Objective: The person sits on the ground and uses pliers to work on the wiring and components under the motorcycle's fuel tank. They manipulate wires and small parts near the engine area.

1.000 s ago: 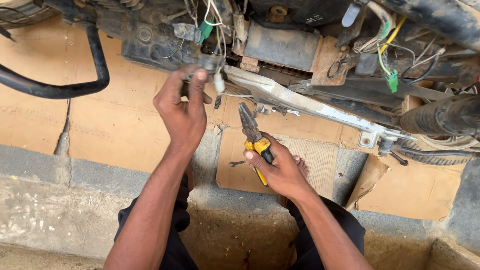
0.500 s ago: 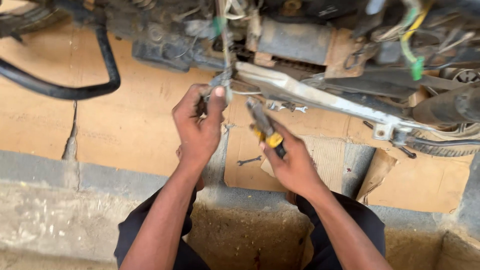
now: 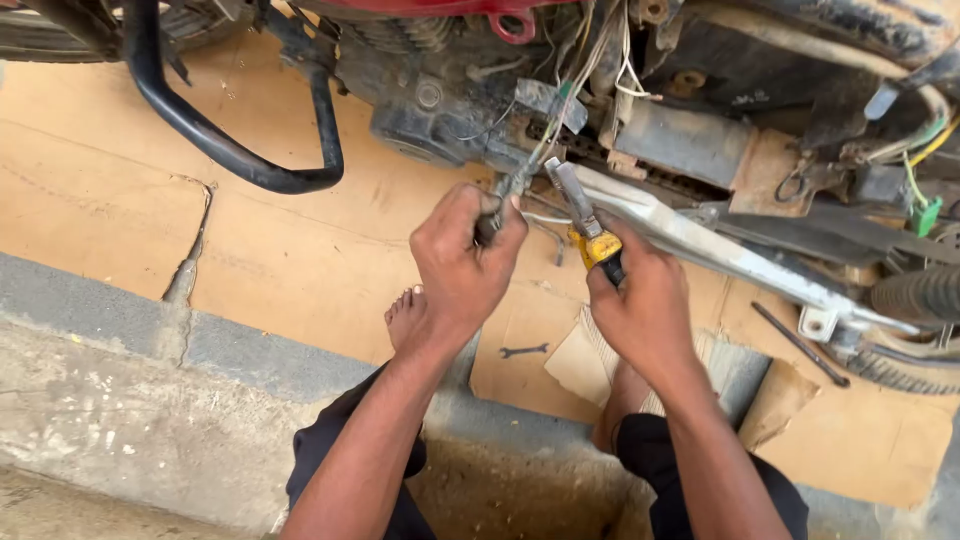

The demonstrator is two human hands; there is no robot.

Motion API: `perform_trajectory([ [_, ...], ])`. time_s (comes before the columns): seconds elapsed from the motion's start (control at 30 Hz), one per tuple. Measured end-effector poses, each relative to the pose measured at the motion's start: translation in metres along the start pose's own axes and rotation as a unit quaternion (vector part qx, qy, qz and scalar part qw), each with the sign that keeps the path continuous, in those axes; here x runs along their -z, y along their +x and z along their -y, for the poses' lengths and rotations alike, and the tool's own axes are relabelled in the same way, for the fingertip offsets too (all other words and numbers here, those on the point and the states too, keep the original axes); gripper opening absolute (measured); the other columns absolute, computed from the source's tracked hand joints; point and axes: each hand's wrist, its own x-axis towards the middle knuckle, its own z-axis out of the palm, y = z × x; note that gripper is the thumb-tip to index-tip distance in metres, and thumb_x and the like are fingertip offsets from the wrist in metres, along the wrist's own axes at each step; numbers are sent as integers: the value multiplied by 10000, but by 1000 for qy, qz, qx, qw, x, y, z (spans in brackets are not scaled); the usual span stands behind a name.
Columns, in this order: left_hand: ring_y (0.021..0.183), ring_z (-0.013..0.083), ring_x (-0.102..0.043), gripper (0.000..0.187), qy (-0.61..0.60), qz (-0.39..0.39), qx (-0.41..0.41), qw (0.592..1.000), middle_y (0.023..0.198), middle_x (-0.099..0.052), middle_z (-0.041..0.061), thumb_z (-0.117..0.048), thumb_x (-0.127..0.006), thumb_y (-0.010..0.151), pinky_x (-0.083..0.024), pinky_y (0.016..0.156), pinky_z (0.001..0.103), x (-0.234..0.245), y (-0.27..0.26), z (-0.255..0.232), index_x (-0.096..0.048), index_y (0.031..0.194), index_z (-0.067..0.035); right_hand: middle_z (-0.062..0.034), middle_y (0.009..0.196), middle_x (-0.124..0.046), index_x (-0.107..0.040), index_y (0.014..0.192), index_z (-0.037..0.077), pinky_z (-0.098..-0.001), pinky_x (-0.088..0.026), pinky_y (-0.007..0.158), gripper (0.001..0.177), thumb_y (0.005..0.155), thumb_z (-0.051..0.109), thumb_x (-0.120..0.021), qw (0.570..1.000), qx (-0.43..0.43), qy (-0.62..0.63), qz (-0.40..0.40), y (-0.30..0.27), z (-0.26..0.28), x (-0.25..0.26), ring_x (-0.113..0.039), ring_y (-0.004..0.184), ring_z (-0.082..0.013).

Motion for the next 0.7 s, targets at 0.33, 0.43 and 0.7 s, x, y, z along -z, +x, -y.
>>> perform_trajectory([
  [0.33, 516, 103, -462, 240, -21, 5, 18, 1000, 635, -530, 52, -46, -766, 917, -377, 484, 296, -4, 0, -6, -564, 790, -18, -205, 949, -735, -656, 1361, 46, -434, -551, 704, 527, 845, 139, -714, 997, 69, 29, -23, 5, -17, -21, -710, 757, -347],
  [0.43, 517, 85, -456, 277, -7, -2, 4, 1000, 637, -525, 51, -50, -781, 893, -378, 480, 285, -7, -1, -7, -537, 765, -20, -174, 961, -759, -648, 1347, 85, -420, -560, 760, 493, 873, 183, -742, 996, 87, 13, -21, 7, -16, -19, -735, 830, -315],
  [0.7, 505, 70, -435, 323, -23, -29, 17, 999, 622, -510, 37, -28, -778, 879, -348, 456, 283, -15, -8, -8, -494, 727, -23, -138, 1005, -775, -592, 1452, 221, -409, -553, 759, 613, 866, 277, -764, 999, 23, 22, 23, 6, 2, -2, -733, 748, -290],
])
